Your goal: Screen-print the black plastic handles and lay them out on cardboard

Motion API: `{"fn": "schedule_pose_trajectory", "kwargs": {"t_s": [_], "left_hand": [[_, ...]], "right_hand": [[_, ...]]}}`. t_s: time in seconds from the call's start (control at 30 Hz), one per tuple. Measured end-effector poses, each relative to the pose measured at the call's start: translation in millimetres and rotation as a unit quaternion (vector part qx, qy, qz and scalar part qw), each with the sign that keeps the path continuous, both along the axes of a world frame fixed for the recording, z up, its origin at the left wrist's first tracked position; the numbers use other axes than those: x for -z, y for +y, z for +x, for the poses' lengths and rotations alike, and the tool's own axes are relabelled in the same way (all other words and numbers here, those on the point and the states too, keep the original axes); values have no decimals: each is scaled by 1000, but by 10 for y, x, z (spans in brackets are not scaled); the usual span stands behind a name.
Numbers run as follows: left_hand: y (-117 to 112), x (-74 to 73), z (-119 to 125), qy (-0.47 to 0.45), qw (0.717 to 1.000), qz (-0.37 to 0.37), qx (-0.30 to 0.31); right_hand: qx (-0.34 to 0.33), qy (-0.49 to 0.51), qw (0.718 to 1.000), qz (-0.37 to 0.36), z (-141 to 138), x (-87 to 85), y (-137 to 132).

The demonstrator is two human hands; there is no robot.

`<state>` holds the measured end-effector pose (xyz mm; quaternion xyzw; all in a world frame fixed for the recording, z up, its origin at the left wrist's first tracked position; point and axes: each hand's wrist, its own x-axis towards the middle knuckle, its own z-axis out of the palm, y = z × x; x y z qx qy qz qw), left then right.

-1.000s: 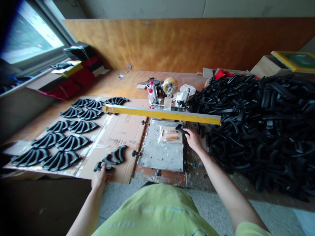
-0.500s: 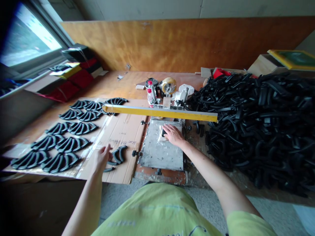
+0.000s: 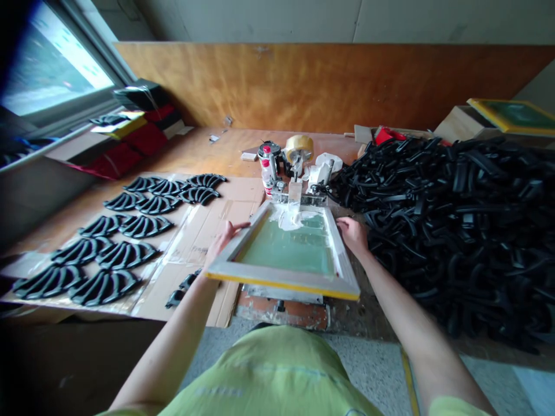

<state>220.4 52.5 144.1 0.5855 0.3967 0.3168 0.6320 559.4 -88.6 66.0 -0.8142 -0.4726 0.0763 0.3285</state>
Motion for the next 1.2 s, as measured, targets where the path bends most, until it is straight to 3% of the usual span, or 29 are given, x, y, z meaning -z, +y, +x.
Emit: {"fn": "schedule_pose_trajectory", "kwargs": {"t_s": [0.07,0.17,0.27,0.37,0.5,0.6,0.67,0.83,0.97,1.07,1.2], "left_hand": [[-98,263,-144,41,998,-49,19],[-204,661,-203,60,995,-75,1],[-222,950,-174,80,995,-49,-20],[-190,1074,-161,84,995,-52,-25],[-173,1065,-170,80,993,-80,-29],[-186,1023,-168,70,992,-96,-35],[-195,1001,-166,65,992,-98,-38],[-207,967,-184,67,994,-85,-34],[-208,969,-198,73,993,-89,-28],[-193,945,-202,81,993,-88,-21],[-147,720,-238,82,992,-99,16]], "right_hand": [[16,-15,999,42,75,-142,209],[-75,-88,988,100,-135,-292,725],[-153,-161,975,24,-470,-304,1189],[-181,-178,964,-75,-688,-214,1316],[-271,-195,940,-68,-774,-126,989],[-373,-202,905,-48,-751,-158,749],[-405,-187,893,-56,-731,-196,719],[-319,-196,927,-21,-809,-119,735],[-352,-188,917,14,-862,-12,539],[-341,-141,930,4,-808,-98,630],[-219,-91,971,-14,-632,-362,1109]]}}
